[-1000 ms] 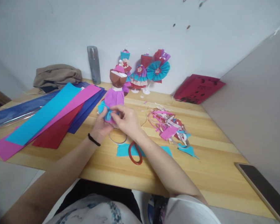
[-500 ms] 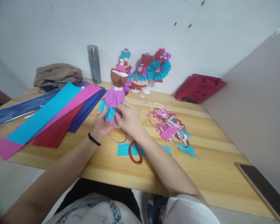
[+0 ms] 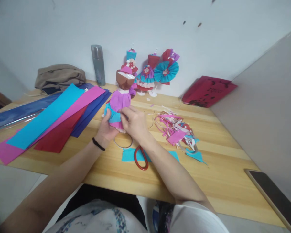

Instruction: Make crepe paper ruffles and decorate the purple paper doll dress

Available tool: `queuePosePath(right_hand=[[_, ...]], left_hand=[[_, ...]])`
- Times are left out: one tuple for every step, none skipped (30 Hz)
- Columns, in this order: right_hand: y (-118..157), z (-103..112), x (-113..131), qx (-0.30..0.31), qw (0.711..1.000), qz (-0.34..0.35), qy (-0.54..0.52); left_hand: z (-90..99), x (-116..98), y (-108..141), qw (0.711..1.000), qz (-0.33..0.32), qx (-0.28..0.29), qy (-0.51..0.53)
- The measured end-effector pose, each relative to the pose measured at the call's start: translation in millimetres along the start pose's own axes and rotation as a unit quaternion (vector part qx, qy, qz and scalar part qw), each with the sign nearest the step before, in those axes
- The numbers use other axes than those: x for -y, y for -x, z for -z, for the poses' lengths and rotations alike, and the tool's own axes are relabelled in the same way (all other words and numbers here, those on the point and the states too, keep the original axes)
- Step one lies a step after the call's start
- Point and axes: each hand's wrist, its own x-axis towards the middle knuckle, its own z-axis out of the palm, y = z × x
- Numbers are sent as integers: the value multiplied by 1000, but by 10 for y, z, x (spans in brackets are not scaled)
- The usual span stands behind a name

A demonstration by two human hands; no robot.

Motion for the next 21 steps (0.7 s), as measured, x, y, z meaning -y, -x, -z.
queuePosePath(right_hand=[[2, -5, -6, 0, 1000, 0, -3], [3, -13, -13, -1, 1000, 0, -3], [5, -21, -21, -3, 1000, -1, -2], [7, -28, -27, -4, 1000, -1, 2], [8, -34, -32, -6, 1000, 0, 5], [8, -36, -35, -8, 1000, 3, 6], [7, -35, -33, -10, 1000, 8, 5], [6, -29, -28, -11, 1000, 15, 1], [3, -19, -19, -10, 1000, 21, -6], [0, -7, -7, -9, 1000, 26, -13], [-3, 8, 8, -7, 999, 25, -22], [-7, 23, 25, -5, 999, 19, -32], [-11, 37, 43, -2, 999, 5, -43], [-14, 50, 61, 0, 998, -13, -56], [-17, 60, 78, 4, 997, -36, -70], [-20, 66, 93, 8, 995, -59, -86], [-22, 69, 105, 12, 991, -83, -102], [-24, 67, 113, 15, 987, -103, -121], [-27, 60, 118, 16, 983, -120, -140], [-30, 49, 119, 15, 978, -133, -159], [-34, 33, 117, 11, 973, -145, -178]], left_hand=[[3, 5, -5, 1000, -6, 0, 4], [3, 10, -8, 1000, -16, 0, 9], [1, 16, -9, 1000, -24, -2, 14], [-4, 22, -9, 1000, -25, -3, 14], [-10, 26, -7, 1000, -25, -3, 12], [-16, 29, -4, 1000, -26, -2, 11], [-21, 30, 0, 1000, -27, -1, 12], [-25, 29, 5, 1000, -27, -1, 15], [-26, 25, 11, 999, -27, 0, 18], [-26, 20, 16, 999, -26, 1, 21], [-23, 14, 21, 1000, -24, 2, 21], [-19, 8, 25, 1000, -21, 3, 18], [-14, 2, 28, 1000, -17, 2, 12], [-10, -4, 30, 1000, -12, -1, 7], [-6, -8, 30, 1000, -7, -7, 3], [-4, -10, 30, 1000, -2, -14, 1], [-3, -11, 29, 1000, 1, -22, 2], [-5, -10, 27, 1000, 2, -27, 5], [-7, -8, 26, 1000, 1, -30, 9], [-10, -5, 25, 999, -1, -31, 13], [-14, -2, 24, 999, -3, -32, 16]])
